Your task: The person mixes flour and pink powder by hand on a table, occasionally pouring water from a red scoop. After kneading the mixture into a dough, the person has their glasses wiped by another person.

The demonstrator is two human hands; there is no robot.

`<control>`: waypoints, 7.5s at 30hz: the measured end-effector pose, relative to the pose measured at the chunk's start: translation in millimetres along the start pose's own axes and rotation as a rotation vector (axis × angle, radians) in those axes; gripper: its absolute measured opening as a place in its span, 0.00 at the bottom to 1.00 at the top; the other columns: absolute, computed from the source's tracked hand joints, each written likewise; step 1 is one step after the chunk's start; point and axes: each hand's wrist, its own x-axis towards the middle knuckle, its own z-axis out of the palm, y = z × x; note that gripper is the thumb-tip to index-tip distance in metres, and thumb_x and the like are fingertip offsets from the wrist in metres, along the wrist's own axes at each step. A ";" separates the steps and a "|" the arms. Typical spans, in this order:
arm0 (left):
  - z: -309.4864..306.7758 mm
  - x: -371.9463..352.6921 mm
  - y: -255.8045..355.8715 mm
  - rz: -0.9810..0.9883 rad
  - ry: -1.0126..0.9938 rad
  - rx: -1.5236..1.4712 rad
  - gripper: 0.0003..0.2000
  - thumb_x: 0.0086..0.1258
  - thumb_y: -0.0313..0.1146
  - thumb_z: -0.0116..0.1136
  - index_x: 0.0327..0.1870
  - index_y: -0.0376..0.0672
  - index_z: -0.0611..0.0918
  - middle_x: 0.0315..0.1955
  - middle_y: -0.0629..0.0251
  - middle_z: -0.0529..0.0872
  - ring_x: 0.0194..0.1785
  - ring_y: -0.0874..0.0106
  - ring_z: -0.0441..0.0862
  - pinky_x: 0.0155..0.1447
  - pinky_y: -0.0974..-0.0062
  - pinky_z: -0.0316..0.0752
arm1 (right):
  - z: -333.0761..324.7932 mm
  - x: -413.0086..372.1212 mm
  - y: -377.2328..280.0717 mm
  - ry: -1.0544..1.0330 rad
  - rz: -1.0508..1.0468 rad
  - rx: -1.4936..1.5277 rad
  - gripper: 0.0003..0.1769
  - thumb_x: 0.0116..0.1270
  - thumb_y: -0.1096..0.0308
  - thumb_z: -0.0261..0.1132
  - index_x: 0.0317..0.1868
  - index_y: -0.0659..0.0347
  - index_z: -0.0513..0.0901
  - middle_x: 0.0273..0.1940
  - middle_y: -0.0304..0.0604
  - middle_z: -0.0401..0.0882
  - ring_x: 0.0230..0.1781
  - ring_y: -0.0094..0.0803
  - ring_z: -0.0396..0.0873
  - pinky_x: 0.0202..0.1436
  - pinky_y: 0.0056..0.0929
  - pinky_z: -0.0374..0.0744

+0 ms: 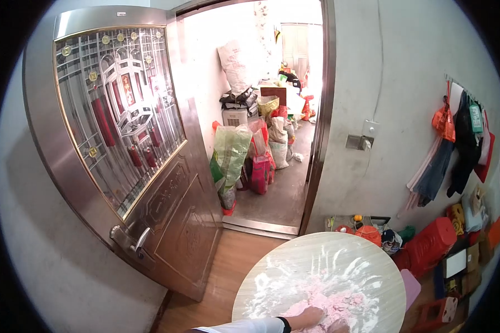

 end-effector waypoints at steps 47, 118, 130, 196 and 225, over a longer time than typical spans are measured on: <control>-150.9 -151.1 91.7 0.153 -0.018 -0.793 0.13 0.51 0.26 0.50 0.36 0.44 0.85 0.30 0.53 0.82 0.44 0.58 0.78 0.51 0.65 0.72 | -149.9 75.2 -34.9 -0.576 0.858 1.434 0.11 0.68 0.58 0.63 0.36 0.57 0.81 0.28 0.37 0.80 0.22 0.24 0.76 0.21 0.22 0.74; -4.6 -190.9 85.3 -0.510 0.365 -0.610 0.16 0.59 0.39 0.56 0.41 0.36 0.80 0.42 0.40 0.82 0.49 0.46 0.77 0.57 0.56 0.72 | -74.7 68.8 -24.9 -0.364 1.219 1.739 0.12 0.66 0.54 0.52 0.39 0.50 0.78 0.41 0.39 0.80 0.43 0.38 0.75 0.48 0.39 0.74; 17.8 -197.4 46.7 -0.489 0.264 -0.770 0.13 0.56 0.32 0.53 0.40 0.38 0.83 0.37 0.49 0.86 0.44 0.57 0.83 0.51 0.65 0.77 | -102.6 53.8 -39.0 -0.347 1.016 1.701 0.09 0.60 0.58 0.57 0.24 0.48 0.75 0.26 0.36 0.76 0.25 0.34 0.72 0.27 0.39 0.70; 28.3 -186.4 -3.8 -0.990 0.380 -1.833 0.14 0.57 0.24 0.50 0.45 0.41 0.80 0.21 0.69 0.73 0.20 0.74 0.71 0.23 0.74 0.70 | -78.7 21.5 -110.2 -0.569 1.040 1.885 0.22 0.68 0.40 0.47 0.43 0.46 0.76 0.40 0.39 0.79 0.31 0.42 0.75 0.30 0.48 0.72; 0.1 -175.1 -13.3 -1.080 0.605 -2.019 0.08 0.64 0.24 0.46 0.41 0.39 0.77 0.22 0.66 0.70 0.23 0.72 0.69 0.25 0.74 0.68 | -250.3 -45.2 -110.4 -0.389 0.523 1.509 0.34 0.59 0.80 0.52 0.68 0.57 0.62 0.57 0.46 0.70 0.51 0.36 0.72 0.47 0.31 0.77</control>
